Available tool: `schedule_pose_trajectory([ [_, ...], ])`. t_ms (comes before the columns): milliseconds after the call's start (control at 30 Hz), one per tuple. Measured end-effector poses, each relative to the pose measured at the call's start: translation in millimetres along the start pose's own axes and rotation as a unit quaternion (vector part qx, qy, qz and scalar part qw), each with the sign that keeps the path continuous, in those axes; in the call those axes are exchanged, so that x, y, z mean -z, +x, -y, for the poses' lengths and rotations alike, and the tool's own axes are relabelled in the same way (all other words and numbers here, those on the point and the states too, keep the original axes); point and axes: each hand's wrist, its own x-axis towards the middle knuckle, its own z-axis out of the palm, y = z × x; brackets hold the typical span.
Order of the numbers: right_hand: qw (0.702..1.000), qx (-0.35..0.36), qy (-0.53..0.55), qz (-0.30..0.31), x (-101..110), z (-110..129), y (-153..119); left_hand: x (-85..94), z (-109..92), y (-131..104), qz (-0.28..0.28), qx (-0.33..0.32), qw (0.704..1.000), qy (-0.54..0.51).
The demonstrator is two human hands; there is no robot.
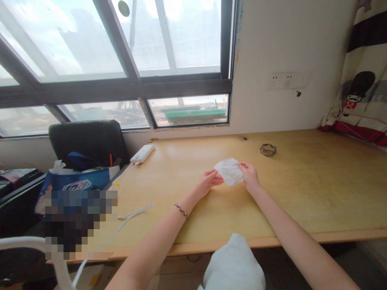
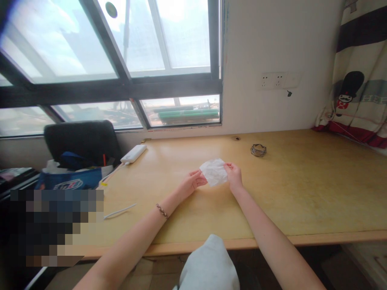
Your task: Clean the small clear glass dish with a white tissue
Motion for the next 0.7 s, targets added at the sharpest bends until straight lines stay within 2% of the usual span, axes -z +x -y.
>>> schedule_pose_trajectory([
  [133,0.999,0.004,-0.014,0.051,-3.8,0.9,-4.6,2.1,5.8,1.3,0.028,0.058,0.998,-0.018],
  [233,0.996,0.010,-0.034,0.078,-6.1,1.1,-8.1,3.9,9.5,2.6,0.026,0.060,0.997,-0.031],
  [367,0.998,0.020,-0.050,0.026,-3.7,0.6,-5.6,5.3,11.7,4.5,0.025,0.050,0.998,-0.041],
  [433,0.999,0.004,-0.037,0.001,-2.6,1.8,-3.9,5.6,11.1,5.6,0.006,0.035,0.998,-0.050],
  [500,1.000,-0.025,-0.013,0.008,-3.3,4.7,-4.3,5.6,8.9,6.3,-0.024,0.009,0.997,-0.066],
  [567,0.997,-0.059,0.009,0.053,-5.9,8.9,-7.4,5.3,5.5,6.2,-0.049,-0.029,0.995,-0.087],
  [700,0.976,-0.086,0.017,0.200,-13.8,16.1,-19.7,3.6,0.3,4.1,-0.061,-0.087,0.988,-0.111],
])
